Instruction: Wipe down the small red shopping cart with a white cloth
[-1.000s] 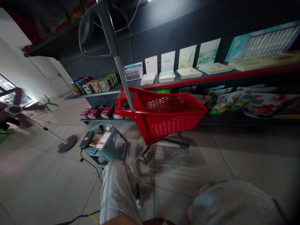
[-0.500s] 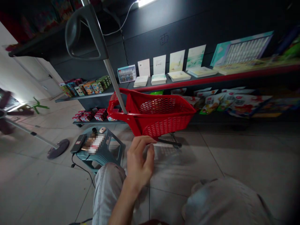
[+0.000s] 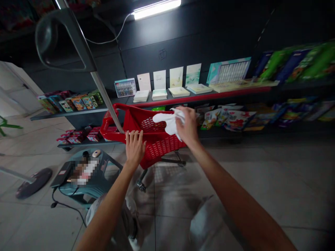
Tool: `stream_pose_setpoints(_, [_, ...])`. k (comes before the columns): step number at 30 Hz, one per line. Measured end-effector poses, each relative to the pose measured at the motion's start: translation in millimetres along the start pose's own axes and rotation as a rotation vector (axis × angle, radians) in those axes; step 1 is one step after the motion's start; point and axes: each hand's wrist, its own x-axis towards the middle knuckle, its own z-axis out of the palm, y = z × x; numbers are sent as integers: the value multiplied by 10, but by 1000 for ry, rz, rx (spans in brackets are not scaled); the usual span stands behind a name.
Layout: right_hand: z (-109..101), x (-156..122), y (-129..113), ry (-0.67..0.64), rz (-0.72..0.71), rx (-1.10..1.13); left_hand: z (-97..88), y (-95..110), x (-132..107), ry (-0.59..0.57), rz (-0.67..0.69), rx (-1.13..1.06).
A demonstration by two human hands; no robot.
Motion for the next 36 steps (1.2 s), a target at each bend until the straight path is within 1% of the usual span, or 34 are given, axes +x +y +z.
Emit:
stream_pose_setpoints(1, [167, -56, -32, -65, 8, 34, 33, -7, 13, -8, -8, 23])
stream_pose_setpoints(4, [650, -291, -97, -367, -27, 82, 94, -24, 46, -4, -33, 57])
stream_pose_setpoints(5, [755, -372, -100, -442, -52, 65, 105, -38, 56, -4, -32, 61])
stream_pose_setpoints(6, [817, -443, -90, -486, -78, 41, 114, -58, 64, -8, -27, 67])
stream_pose_setpoints(7, [838, -500, -64, -504, -101, 19, 122, -83, 69, -14, -18, 74])
stream_pose_setpoints(8, [821, -543, -18, -507, -121, 5, 130, -113, 72, -20, -9, 81])
stream_pose_setpoints(10, [707, -593, 139, -508, -130, -8, 148, -177, 68, -26, 3, 92])
stream_pose_setpoints(14, [375, -639, 642, -518, -63, -67, 178, -268, 34, -2, -21, 75])
stream_pose_setpoints(16, [233, -668, 874, -503, -38, -87, 184, -286, 16, 15, -38, 68])
stream_pose_setpoints(18, [131, -700, 1015, -430, 11, -96, 189, -293, 4, 27, -47, 67])
stream_pose_setpoints(20, [80, -740, 1061, -273, 106, -110, 197, -297, 3, 38, -53, 63])
stream_pose_setpoints(22, [86, -798, 1051, -72, 229, -136, 210, -296, 15, 52, -56, 61])
stream_pose_setpoints(24, [156, -888, 1037, 103, 374, -164, 220, -288, 36, 65, -55, 60])
stream_pose_setpoints(26, [296, -1007, 1034, 224, 599, -135, 217, -267, 62, 68, -56, 56])
stream_pose_setpoints(27, [392, -1071, 1029, 255, 722, -95, 208, -251, 75, 65, -57, 50])
stream_pose_setpoints(29, [633, -1196, 976, 254, 910, 3, 177, -209, 98, 53, -59, 34])
stream_pose_setpoints(30, [772, -1251, 914, 229, 955, 47, 157, -183, 106, 46, -55, 26])
stream_pose_setpoints(31, [916, -1299, 822, 199, 966, 79, 135, -156, 113, 39, -48, 18])
stream_pose_setpoints(32, [1058, -1338, 698, 172, 959, 106, 114, -127, 119, 31, -41, 9])
stream_pose_setpoints(34, [1311, -1391, 366, 110, 910, 165, 76, -69, 127, 14, -32, -14])
stream_pose_setpoints(35, [1412, -1407, 172, 57, 843, 187, 61, -42, 130, 8, -31, -27])
stream_pose_setpoints(36, [1492, -1417, -27, -12, 743, 198, 47, -17, 134, 6, -31, -39])
